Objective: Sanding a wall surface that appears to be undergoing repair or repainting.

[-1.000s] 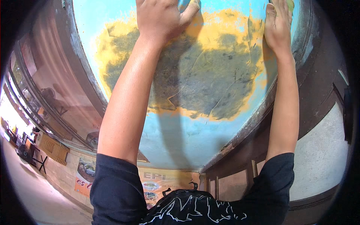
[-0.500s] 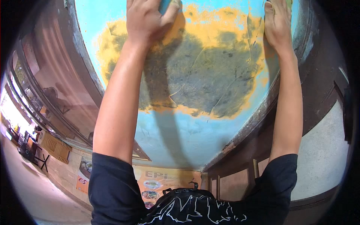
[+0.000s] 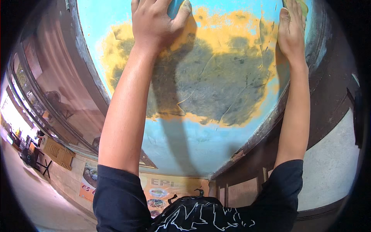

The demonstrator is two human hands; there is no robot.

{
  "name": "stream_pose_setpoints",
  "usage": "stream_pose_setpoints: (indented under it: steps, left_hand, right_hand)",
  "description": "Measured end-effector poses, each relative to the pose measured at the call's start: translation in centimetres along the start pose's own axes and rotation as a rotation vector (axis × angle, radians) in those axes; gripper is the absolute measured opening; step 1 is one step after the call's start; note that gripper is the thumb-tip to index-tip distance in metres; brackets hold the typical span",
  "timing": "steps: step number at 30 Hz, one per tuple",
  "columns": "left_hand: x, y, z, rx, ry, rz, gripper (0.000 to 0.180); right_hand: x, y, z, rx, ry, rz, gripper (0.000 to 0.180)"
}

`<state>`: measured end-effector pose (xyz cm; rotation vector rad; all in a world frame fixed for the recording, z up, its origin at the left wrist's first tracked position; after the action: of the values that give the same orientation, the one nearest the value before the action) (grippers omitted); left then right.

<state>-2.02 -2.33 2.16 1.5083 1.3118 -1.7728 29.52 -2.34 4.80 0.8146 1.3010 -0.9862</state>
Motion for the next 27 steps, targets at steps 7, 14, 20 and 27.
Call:
stream_pose_setpoints:
  steps: [7,14,20,27]
  left_hand:
    - [0.4,-0.1,0.0,-0.013,-0.015,0.016,0.053]
    - [0.6,0.2,-0.4,0.006,-0.009,0.025,0.053]
    - [0.7,0.2,-0.2,0.008,-0.007,0.064,0.054]
    - [0.8,0.4,-0.5,0.019,-0.026,0.062,0.055]
  right_hand:
    - [4.7,0.4,-3.0,-0.004,0.094,0.215,0.062]
    - [-1.5,-0.3,-0.9,0.014,-0.044,0.014,0.063]
    - [3.9,-1.7,-1.2,-0.031,-0.111,0.086,0.063]
    - [-0.9,-0.5,-0.6,0.027,-0.083,0.079,0.064]
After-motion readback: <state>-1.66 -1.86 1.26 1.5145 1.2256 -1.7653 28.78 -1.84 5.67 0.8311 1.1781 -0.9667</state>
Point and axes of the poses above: each hand's wrist, its own x-axis away from the middle knuckle, its own z-axis out of the back of the hand, y = z × x, the point moved 4 cm from there along -x, towards the middle knuckle, and after that the axes turned 8 degrees about -z, right-handed, at the moved point
